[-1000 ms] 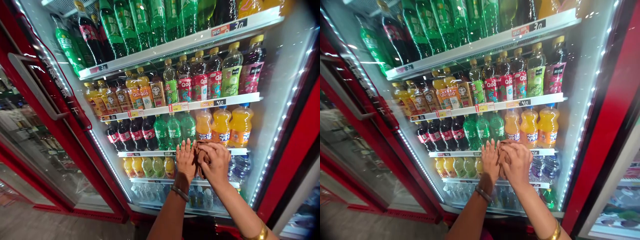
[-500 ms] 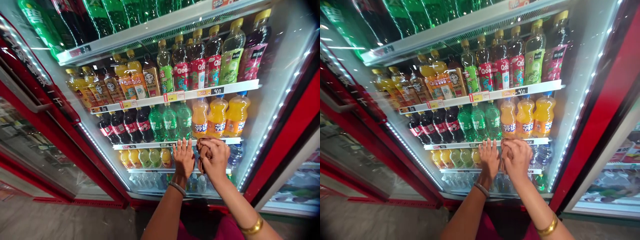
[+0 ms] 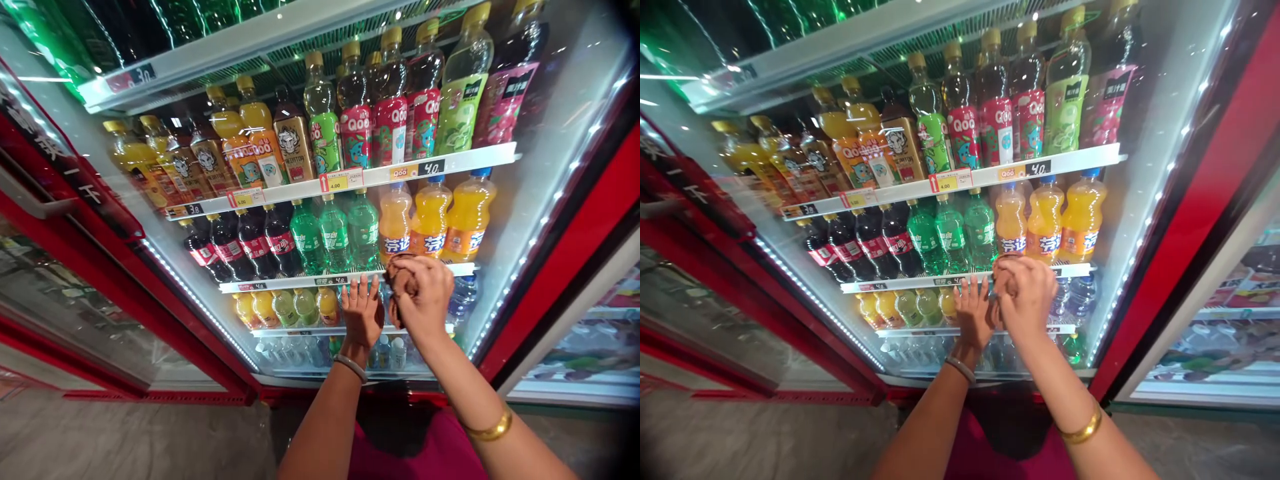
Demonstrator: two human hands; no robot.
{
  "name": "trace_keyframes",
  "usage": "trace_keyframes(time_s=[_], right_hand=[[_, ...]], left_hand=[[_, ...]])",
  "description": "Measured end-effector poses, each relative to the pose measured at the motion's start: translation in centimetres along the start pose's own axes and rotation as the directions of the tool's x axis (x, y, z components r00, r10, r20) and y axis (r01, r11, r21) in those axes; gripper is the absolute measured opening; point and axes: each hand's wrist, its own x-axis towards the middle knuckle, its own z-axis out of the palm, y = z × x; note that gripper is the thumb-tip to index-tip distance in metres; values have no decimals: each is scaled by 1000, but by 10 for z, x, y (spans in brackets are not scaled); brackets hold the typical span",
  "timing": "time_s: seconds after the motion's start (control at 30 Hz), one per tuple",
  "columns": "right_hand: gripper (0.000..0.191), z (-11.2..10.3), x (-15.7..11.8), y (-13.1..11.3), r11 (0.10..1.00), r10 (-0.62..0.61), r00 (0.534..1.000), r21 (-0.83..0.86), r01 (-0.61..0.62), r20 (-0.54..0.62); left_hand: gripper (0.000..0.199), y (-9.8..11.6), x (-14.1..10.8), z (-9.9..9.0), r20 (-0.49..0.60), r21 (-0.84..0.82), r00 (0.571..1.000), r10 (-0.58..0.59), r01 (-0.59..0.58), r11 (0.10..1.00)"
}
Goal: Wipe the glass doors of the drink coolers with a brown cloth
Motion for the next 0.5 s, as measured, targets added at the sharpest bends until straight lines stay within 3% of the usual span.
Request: trace_keyframes(time_s=[0.1, 0.2, 0.27, 0.33, 0.43, 0.5], right_hand=[[44, 7, -30, 2, 994, -102, 976, -7, 105, 195], [44, -1, -59, 28, 989, -145, 957, 12, 146, 252], [39, -10, -62, 47, 995, -102, 979, 2, 103, 179], [33, -17, -49, 57, 1000, 10, 1000, -4, -10, 24], [33, -16, -17, 49, 990, 142, 973, 35, -137, -181], [36, -7, -5, 34, 994, 108, 975, 37, -103, -196]], left_hand=[[56, -4, -3, 0, 2, -18, 999, 46, -46, 999], [60, -5, -1, -3, 18, -15, 999, 43, -43, 999], [63, -3, 1, -5, 32, -3, 999, 25, -25, 1000], [64, 0, 2, -5, 40, 6, 999, 11, -11, 1000], [64, 4, 2, -4, 27, 12, 999, -18, 18, 1000], [63, 5, 1, -1, 19, 16, 999, -41, 41, 999]])
